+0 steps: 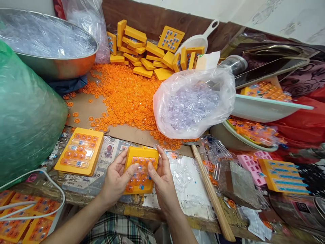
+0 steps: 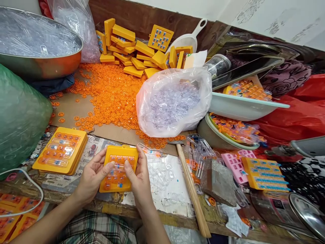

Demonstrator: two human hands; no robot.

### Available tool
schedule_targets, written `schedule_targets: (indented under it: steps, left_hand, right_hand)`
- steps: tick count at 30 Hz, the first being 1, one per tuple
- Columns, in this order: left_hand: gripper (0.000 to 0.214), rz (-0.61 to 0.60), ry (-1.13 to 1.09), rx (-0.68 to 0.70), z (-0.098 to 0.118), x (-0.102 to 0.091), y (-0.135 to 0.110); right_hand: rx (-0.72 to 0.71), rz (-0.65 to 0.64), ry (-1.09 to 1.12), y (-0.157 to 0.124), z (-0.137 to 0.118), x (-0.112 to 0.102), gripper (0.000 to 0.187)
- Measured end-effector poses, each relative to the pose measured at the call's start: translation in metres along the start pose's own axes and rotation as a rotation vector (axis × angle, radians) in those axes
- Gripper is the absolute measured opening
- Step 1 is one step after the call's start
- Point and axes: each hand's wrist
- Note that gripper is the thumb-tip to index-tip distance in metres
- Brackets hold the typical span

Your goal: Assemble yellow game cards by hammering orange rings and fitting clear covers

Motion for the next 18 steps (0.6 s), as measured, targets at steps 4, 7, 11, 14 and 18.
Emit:
schedule_targets:
  steps: [4, 7, 11, 14, 18]
  left_hand:
    - [0.068, -0.007, -0.014, -0.003, -0.001, 0.000, 0.001]
    - [0.068, -0.028, -0.029, -0.013, -0.003, -0.002, 0.001]
    - [0.066, -0.107, -0.094, -0.097, -0.001, -0.007, 0.001]
    - [0.060, -0.218, -0.141, -0.180, 0.003, -0.010, 0.002]
    - [0.051, -0.253, -0.169, -0.188, 0.004, -0.012, 0.003]
  right_hand:
    - [-0.010, 0.029, -0.001, -0.003, 0.008, -0.001, 0.055]
    - [-0.024, 0.035, -0.027, -0.005, 0.015, -0.004, 0.055]
    - [-0.034, 0.014, -0.048, -0.007, 0.017, -0.005, 0.058]
    - [-0.066, 0.030, -0.048, -0.008, 0.020, -0.002, 0.059]
    - [-0.221, 0.129, -0.172, -0.014, 0.024, 0.003, 0.047]
Point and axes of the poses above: each hand's wrist, its own y-axis towards the middle knuckle, its own x-axis out of the palm, z = x × y, and after that the axes turned 13 degrees about -x, right-handed
